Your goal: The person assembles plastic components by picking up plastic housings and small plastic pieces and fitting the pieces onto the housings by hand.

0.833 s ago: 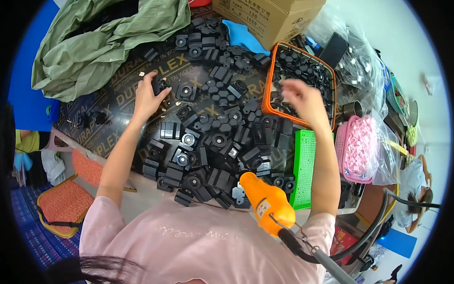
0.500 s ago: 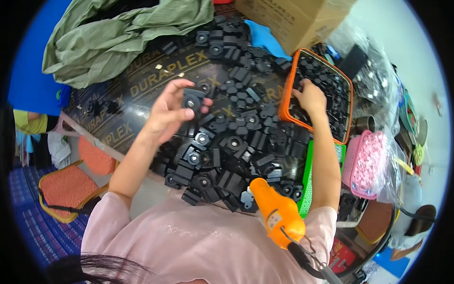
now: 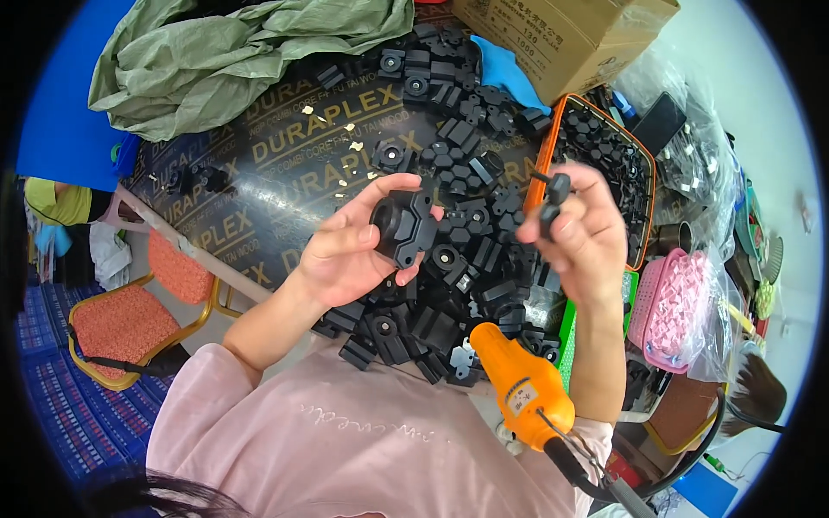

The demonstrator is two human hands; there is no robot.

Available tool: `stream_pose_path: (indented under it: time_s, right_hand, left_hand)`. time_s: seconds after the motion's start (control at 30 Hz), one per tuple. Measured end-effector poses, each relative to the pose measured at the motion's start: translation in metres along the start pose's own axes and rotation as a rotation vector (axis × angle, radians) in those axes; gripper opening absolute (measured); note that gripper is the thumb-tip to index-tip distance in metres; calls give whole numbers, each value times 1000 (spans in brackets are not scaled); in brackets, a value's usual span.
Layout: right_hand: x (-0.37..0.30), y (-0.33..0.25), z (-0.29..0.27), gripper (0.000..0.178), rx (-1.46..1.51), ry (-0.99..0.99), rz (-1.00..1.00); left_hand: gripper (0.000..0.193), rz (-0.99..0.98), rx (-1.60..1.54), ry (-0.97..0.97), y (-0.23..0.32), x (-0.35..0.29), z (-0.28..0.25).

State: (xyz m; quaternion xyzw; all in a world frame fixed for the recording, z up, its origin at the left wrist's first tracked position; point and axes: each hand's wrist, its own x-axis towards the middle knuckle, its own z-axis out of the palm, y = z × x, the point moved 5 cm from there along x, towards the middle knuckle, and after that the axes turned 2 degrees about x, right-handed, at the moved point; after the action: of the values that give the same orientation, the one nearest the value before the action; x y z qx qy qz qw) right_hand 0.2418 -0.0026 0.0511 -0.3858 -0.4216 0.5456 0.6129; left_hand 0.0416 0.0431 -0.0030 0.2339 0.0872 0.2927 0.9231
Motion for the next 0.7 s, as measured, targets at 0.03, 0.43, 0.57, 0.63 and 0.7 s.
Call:
stream_pose_path:
  time_s: [0.03, 0.43, 0.57, 0.63, 0.7]
  right_hand:
    - [-2, -3, 11, 32, -7, -65, 39]
    - [-5, -18, 80, 26, -969, -586, -338]
    - [-6, -17, 87, 31, -1188, -634, -493]
    - [-6, -17, 86, 30, -1184, -613, -516]
    - [-5, -16, 86, 30, -1175, -594, -540]
  left_hand:
    - [66, -14, -7, -27, -1, 2, 3]
    - [37, 9, 121, 50, 9, 0, 17]
    - [53, 12, 293, 107, 14, -2, 18]
    - [52, 27, 318, 121, 16, -2, 18]
    - [52, 20, 330, 120, 17, -3, 16]
